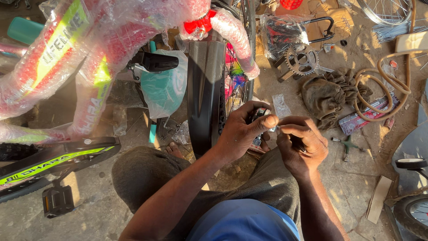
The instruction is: The person assembles a bicycle by attaching a bell to the handlebar and tightening it with a screwdriver. They then remove protective bubble wrap from the handlebar and stem, adjust the handlebar position, and tighten the stem bolts using a wrench.
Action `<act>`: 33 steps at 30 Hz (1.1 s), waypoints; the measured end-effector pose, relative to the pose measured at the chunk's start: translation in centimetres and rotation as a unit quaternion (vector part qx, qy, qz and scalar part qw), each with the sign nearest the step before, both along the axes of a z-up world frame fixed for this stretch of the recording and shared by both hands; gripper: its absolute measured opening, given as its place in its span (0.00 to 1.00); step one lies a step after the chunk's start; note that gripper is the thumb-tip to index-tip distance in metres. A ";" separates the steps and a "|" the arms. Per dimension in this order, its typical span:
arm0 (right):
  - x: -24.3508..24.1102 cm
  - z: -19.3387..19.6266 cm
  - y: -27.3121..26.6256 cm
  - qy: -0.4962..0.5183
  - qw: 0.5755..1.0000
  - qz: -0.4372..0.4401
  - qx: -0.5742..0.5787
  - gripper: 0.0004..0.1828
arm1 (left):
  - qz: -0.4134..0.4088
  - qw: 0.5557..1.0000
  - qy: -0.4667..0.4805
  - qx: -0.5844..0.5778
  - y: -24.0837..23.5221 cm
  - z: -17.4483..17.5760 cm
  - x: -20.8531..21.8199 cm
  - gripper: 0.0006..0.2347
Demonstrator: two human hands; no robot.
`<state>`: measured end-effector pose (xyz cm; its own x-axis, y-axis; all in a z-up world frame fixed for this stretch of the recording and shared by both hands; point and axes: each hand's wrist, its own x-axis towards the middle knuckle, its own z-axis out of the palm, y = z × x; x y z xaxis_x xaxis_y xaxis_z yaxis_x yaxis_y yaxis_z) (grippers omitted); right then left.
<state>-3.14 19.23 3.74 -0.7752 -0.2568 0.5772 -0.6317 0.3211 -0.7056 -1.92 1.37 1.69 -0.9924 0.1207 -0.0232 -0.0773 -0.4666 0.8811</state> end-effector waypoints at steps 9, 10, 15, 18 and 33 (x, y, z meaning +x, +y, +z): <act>-1.0 -0.6 -0.1 -0.449 0.776 0.103 -0.430 0.10 | 0.003 0.991 -0.123 0.057 0.0 -0.4 -0.7 0.31; -1.0 -0.8 -0.2 -0.444 0.803 0.083 -0.389 0.11 | -0.006 0.989 -0.132 0.068 -0.1 -0.2 -0.8 0.30; -0.6 -1.8 -0.5 -0.328 0.913 0.044 -0.239 0.13 | -0.008 0.994 -0.112 0.004 -0.1 0.6 -0.3 0.31; -0.7 -1.8 -0.4 -0.313 0.926 0.038 -0.209 0.11 | -0.005 0.992 -0.119 -0.045 -0.2 0.9 0.0 0.32; -0.2 -1.2 -0.7 -0.135 0.986 0.028 -0.090 0.03 | 0.032 0.990 -0.083 -0.114 0.0 0.6 0.1 0.33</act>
<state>-3.39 18.55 2.49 -0.8942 -0.2162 0.3920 -0.4264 0.1446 -0.8929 -1.84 1.42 2.33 -0.9780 0.0308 -0.2062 -0.2069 -0.2666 0.9413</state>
